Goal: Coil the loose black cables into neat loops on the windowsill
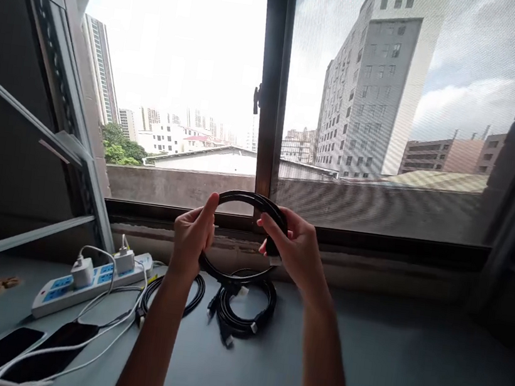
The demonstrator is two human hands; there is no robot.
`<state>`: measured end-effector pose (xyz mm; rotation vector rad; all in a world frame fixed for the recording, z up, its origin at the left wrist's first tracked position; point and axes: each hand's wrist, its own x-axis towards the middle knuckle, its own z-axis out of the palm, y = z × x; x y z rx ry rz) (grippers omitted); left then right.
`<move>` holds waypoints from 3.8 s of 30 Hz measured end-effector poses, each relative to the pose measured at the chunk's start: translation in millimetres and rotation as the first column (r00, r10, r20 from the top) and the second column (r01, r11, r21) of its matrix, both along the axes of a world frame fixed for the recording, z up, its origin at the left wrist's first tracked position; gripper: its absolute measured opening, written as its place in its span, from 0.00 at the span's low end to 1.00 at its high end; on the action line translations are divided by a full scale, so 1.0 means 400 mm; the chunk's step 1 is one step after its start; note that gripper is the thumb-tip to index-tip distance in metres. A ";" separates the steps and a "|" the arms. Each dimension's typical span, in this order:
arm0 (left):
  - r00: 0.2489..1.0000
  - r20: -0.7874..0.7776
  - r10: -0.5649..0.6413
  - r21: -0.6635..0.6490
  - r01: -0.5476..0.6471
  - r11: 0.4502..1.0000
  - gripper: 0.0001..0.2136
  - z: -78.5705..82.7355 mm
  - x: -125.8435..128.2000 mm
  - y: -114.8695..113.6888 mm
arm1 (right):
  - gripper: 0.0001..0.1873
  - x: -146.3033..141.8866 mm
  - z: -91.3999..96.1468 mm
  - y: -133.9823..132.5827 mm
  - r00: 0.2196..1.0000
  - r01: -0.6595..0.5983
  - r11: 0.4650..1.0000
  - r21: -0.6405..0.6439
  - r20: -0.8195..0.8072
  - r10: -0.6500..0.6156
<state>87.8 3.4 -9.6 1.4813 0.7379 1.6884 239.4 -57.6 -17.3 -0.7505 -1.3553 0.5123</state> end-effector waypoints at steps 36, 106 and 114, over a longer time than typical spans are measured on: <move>0.776 0.263 -0.574 -0.280 0.631 0.724 0.18 0.007 0.000 0.018 | 0.31 0.033 -0.054 0.067 0.806 0.389 0.910 0.142 0.426 -0.411; 0.026 -0.662 -0.749 -0.736 -0.210 0.643 0.22 -0.250 -0.017 0.277 | 0.19 0.097 -0.357 0.321 0.762 0.377 0.741 -0.556 0.641 0.092; 0.172 -0.780 -0.602 -0.624 -0.143 0.768 0.21 -0.196 -0.068 0.258 | 0.12 0.115 -0.227 0.249 0.745 0.434 0.851 -0.295 0.649 -0.154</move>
